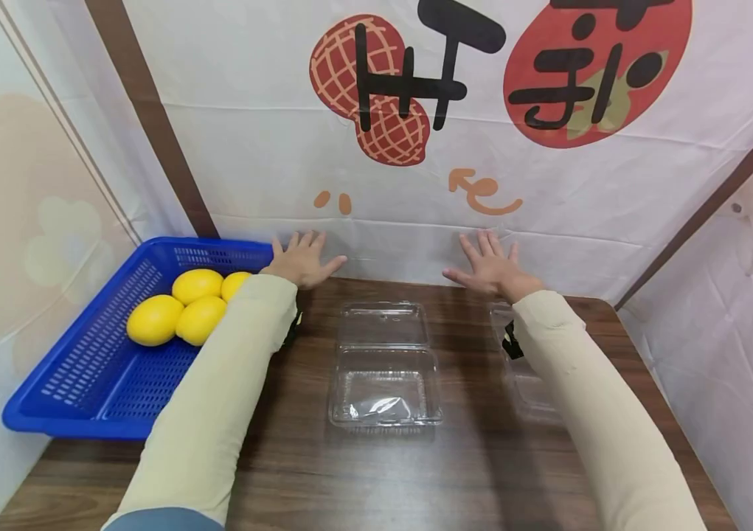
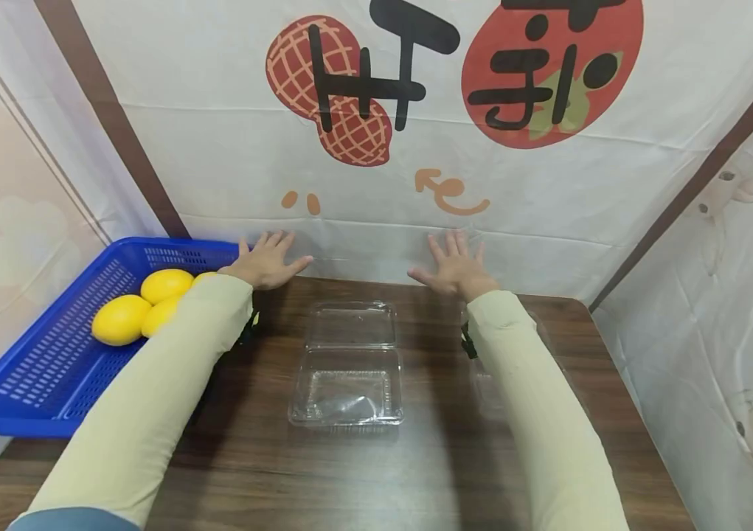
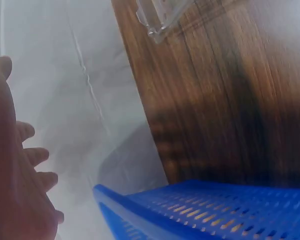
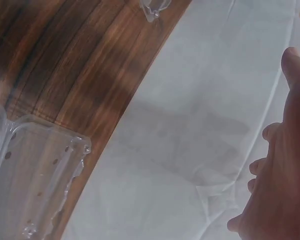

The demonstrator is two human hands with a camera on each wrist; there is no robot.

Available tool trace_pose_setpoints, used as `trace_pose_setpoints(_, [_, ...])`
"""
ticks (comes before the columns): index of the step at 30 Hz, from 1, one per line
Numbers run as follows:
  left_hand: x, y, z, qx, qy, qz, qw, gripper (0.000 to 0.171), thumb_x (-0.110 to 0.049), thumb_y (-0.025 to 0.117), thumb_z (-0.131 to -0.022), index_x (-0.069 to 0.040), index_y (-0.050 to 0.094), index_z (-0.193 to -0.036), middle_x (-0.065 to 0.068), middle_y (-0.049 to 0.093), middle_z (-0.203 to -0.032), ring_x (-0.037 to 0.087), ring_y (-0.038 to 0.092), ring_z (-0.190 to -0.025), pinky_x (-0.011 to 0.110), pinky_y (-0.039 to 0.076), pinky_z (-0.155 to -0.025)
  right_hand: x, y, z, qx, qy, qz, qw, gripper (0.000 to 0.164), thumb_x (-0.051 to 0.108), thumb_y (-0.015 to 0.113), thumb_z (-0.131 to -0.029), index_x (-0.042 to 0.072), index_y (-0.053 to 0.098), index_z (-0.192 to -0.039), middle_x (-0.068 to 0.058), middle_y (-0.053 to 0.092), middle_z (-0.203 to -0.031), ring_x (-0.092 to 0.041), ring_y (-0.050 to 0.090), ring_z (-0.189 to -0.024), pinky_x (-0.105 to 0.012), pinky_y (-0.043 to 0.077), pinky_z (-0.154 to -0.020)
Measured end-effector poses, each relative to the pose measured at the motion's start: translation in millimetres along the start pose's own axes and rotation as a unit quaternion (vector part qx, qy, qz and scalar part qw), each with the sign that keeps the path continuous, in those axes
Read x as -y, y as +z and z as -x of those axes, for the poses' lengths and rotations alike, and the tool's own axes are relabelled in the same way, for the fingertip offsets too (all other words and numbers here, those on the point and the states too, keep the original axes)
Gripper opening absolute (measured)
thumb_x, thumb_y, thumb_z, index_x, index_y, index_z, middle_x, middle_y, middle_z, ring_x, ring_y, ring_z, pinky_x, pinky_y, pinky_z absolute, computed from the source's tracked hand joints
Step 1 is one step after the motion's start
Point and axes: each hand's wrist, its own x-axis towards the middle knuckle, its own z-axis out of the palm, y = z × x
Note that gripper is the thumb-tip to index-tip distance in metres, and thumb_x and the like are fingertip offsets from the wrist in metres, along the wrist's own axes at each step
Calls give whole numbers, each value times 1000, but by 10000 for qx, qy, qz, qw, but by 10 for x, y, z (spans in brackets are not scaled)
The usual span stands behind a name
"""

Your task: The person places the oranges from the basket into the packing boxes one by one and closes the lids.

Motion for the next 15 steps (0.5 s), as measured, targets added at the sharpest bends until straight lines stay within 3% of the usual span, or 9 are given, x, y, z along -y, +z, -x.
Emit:
trace_pose_setpoints(6, [-6, -78, 66, -21, 282, -129, 9995, 84, -63, 26, -105, -5, 10, -163, 24, 7, -167, 46, 4, -153, 71, -10, -114, 58, 5, 22, -18, -192, 144, 9997, 88, 66, 35, -102, 13, 1, -164, -22, -7, -168, -40, -11, -154, -70, -9, -115])
trace_pose_setpoints(15, [-13, -83, 152, -29, 537, -124, 9985, 80, -58, 32, -106, -4, 16, -162, 26, 12, -166, 46, 6, -153, 71, -8, -114, 78, 36, 127, -109, -474, 40, 9988, 84, 61, 37, -104, 13, 4, -165, -22, -5, -168, -40, -10, -154, -68, -10, -115])
